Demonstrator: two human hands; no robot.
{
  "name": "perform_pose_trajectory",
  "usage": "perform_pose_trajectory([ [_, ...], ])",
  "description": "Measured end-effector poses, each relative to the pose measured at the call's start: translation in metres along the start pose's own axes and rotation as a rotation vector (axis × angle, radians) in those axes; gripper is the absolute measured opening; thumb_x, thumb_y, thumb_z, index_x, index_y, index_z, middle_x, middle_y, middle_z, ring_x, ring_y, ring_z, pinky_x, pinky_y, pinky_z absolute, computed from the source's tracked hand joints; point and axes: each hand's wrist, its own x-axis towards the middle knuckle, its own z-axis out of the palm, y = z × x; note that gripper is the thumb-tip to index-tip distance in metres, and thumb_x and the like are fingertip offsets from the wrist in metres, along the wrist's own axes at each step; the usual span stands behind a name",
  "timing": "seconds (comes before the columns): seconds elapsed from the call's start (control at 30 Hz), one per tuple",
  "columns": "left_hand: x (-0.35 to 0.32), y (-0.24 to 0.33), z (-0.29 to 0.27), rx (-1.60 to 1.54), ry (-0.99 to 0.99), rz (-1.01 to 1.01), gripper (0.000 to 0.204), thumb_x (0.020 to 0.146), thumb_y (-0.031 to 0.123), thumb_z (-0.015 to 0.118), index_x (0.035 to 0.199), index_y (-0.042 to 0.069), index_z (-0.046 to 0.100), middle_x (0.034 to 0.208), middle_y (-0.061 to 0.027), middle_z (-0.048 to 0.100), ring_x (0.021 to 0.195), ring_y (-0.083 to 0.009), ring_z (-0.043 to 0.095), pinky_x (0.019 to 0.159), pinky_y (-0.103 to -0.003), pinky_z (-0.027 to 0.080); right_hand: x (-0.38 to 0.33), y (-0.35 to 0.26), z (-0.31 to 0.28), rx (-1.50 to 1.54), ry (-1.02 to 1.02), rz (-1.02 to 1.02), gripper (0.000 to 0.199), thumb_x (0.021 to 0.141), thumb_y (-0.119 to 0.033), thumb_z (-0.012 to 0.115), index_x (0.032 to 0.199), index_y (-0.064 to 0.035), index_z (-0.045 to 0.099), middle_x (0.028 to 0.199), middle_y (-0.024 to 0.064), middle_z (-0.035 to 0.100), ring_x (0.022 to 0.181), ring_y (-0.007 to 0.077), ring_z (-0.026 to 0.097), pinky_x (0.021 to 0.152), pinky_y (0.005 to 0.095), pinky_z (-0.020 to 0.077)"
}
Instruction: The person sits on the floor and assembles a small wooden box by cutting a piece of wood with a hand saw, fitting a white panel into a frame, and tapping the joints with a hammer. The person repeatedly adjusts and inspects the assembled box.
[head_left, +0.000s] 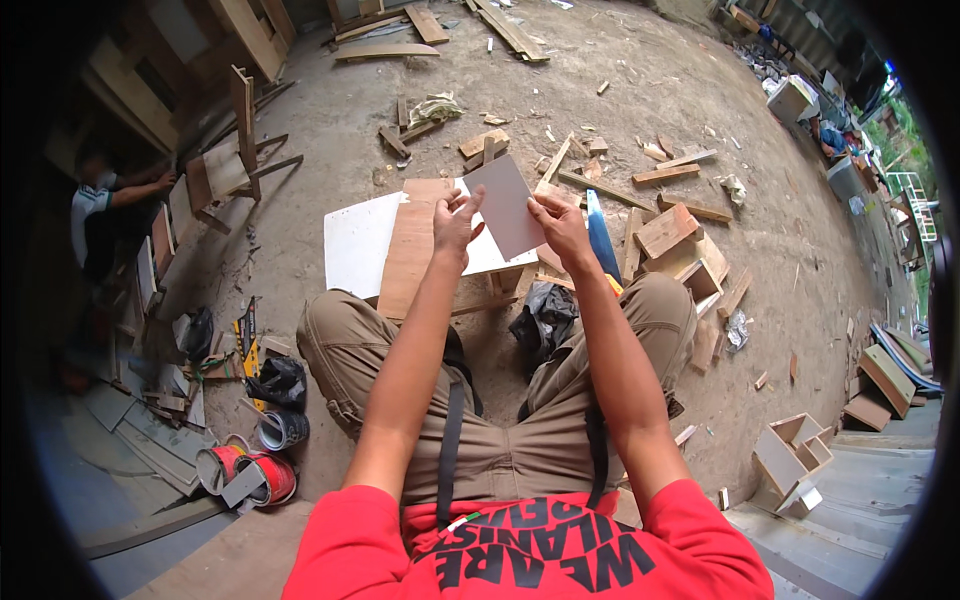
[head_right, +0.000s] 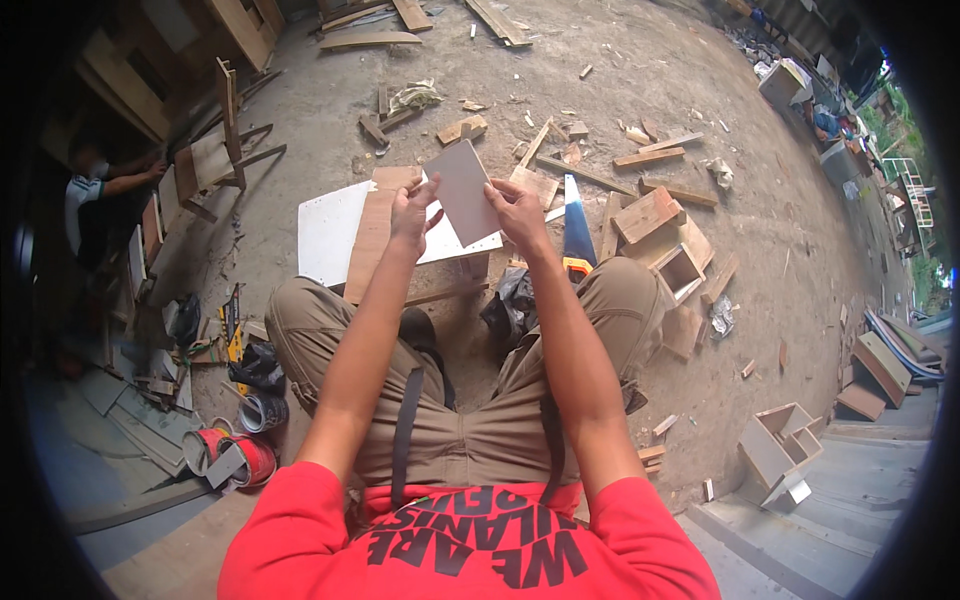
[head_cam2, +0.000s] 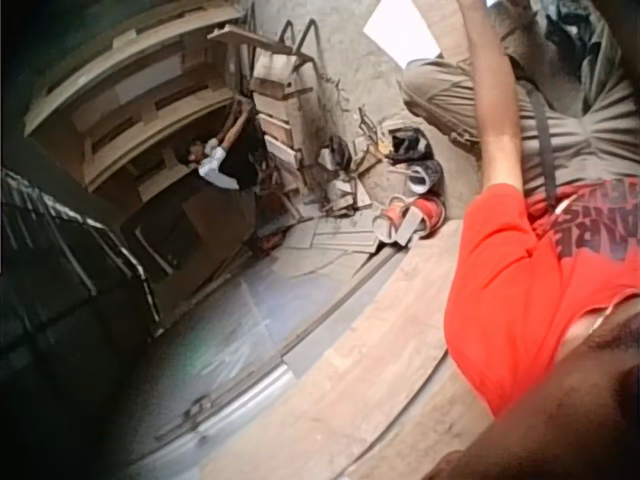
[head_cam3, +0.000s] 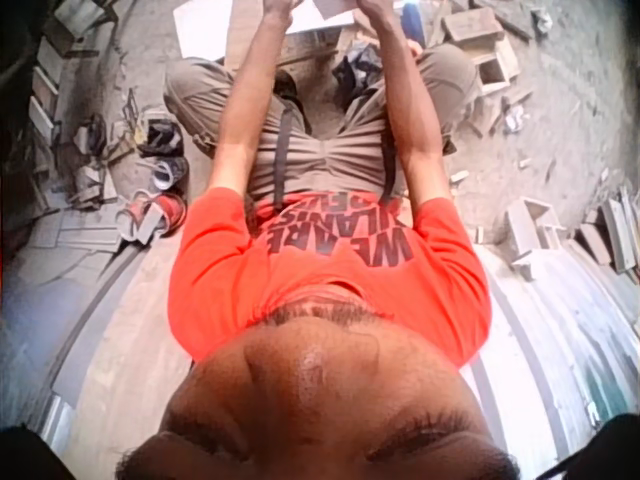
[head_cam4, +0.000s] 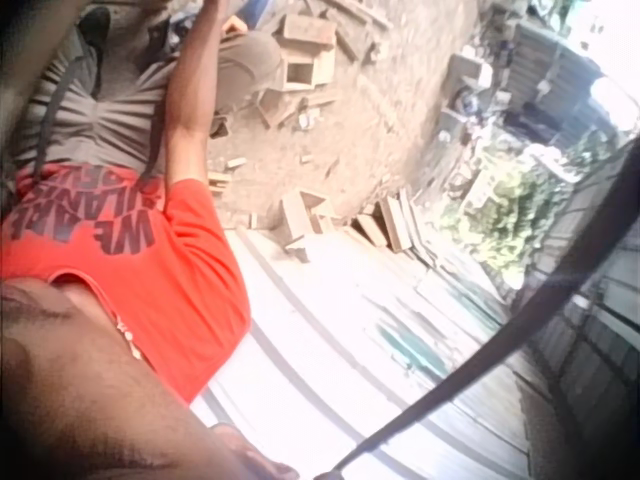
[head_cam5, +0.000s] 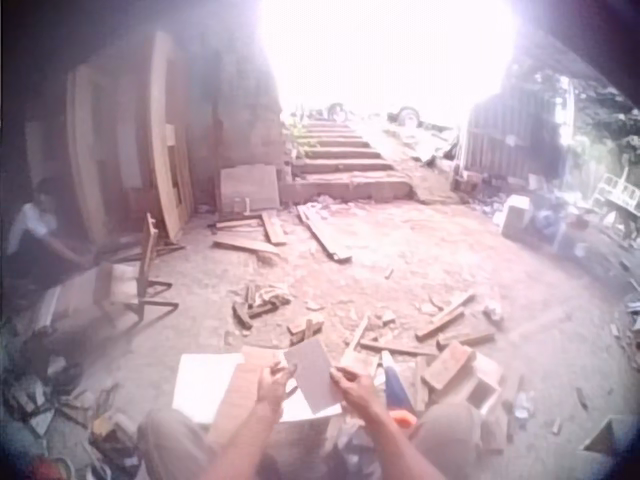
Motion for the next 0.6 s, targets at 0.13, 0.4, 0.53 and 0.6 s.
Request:
perform_pose_trajectory([
  [0.13, 0.002, -0.003, -0.007, 0.033, -0.096, -0.098, 0.039, 0.090, 0.032, 0.074, 0.119, 0.009, 0.060, 0.105, -0.0028, 0.066, 0.095, -0.0147, 0.062, 0.082, -0.034, 0.050, 0.003, 0.007, -0.003, -0.026, -0.016, -0.008, 0.036, 0.097, -0.021, 0.068, 0.122, 0.0046, 0.067, 0.107, 0.0118, 0.073, 0.091, 0.0131, 0.067, 0.079, 0.0251, 0.0533],
  [0.4, 0.023, -0.022, -0.016, 0.234, -0.007, -0.046, 0.036, 0.097, 0.023, 0.061, 0.126, 0.001, 0.057, 0.108, -0.0077, 0.066, 0.091, -0.0185, 0.066, 0.082, -0.034, 0.054, 0.011, 0.035, -0.008, -0.329, 0.173, -0.116, 0.026, 0.087, -0.025, 0.070, 0.097, -0.0014, 0.076, 0.089, 0.0156, 0.075, 0.083, 0.0242, 0.073, 0.078, 0.0341, 0.0554],
  [0.53, 0.032, -0.048, -0.031, 1.029, 0.173, 0.615, 0.062, 0.094, 0.028, 0.062, 0.141, -0.008, 0.044, 0.140, -0.0263, 0.052, 0.127, -0.0394, 0.055, 0.109, -0.043, 0.043, 0.002, 0.050, -0.005, -0.680, 0.173, 0.066, 0.029, 0.085, -0.026, 0.069, 0.092, 0.0020, 0.075, 0.092, 0.0252, 0.072, 0.093, 0.0392, 0.070, 0.086, 0.0448, 0.0545],
  [0.6, 0.028, -0.059, -0.020, 1.071, 0.032, 0.532, 0.070, 0.091, 0.032, 0.064, 0.143, -0.008, 0.040, 0.148, -0.0308, 0.040, 0.137, -0.0426, 0.041, 0.115, -0.043, 0.034, 0.004, 0.066, -0.015, -0.736, 0.194, 0.142, 0.033, 0.086, -0.027, 0.069, 0.095, 0.0047, 0.073, 0.099, 0.0292, 0.070, 0.098, 0.0430, 0.068, 0.091, 0.0472, 0.0534],
])
